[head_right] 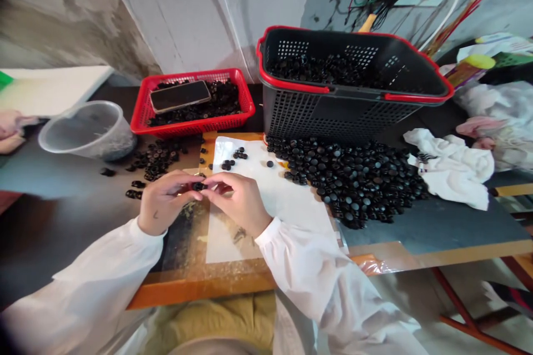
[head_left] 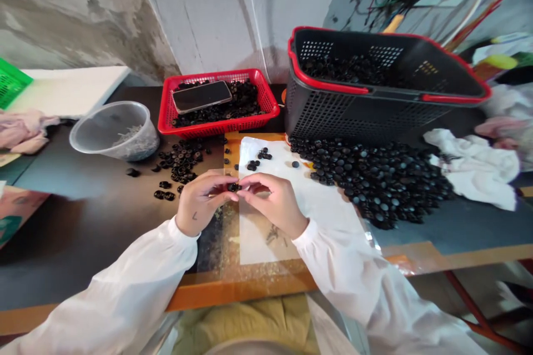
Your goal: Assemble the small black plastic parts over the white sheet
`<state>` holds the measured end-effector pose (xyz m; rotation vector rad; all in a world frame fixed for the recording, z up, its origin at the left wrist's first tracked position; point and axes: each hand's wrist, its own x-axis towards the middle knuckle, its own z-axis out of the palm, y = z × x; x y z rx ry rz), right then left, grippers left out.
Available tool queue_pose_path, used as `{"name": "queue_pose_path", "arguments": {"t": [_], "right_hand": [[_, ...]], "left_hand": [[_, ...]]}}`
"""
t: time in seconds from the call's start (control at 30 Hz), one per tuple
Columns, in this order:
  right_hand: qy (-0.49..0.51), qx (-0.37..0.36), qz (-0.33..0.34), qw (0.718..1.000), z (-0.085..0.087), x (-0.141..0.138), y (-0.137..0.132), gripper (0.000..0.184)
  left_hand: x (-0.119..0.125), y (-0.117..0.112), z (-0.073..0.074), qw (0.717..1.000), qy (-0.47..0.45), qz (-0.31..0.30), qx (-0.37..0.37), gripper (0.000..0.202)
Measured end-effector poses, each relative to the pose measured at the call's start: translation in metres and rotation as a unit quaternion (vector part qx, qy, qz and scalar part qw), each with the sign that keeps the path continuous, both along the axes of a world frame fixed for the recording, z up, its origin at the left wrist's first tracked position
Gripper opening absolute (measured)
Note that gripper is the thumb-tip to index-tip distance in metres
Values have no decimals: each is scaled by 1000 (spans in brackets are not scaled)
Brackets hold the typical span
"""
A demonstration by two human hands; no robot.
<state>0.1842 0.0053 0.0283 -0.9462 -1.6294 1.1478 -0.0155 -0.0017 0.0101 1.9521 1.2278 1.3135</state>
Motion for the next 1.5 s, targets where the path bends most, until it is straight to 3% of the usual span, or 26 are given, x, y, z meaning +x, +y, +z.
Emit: {"name": "queue_pose_path", "arguments": {"t": [0.47, 0.67, 0.83, 1.17, 1.5], "right_hand": [[-17, 34, -12, 999, 0, 0, -1, 14], [-28, 59, -30, 997, 3, 2, -1, 13], [-31, 53, -31, 998, 4, 2, -1, 12], [-36, 47, -21, 998, 3, 1, -3, 11], [-4, 38, -27, 999, -1, 0, -3, 7]], "left_hand": [[-2, 1, -4, 1000, -17, -17, -1, 22], [-1, 1, -10, 997, -62, -12, -44, 26], [0, -1, -7, 995, -81, -8, -60, 26], [0, -1, -5, 1000, -19, -12, -15, 27], [6, -7, -6, 995, -83, -19, -52, 25]]}}
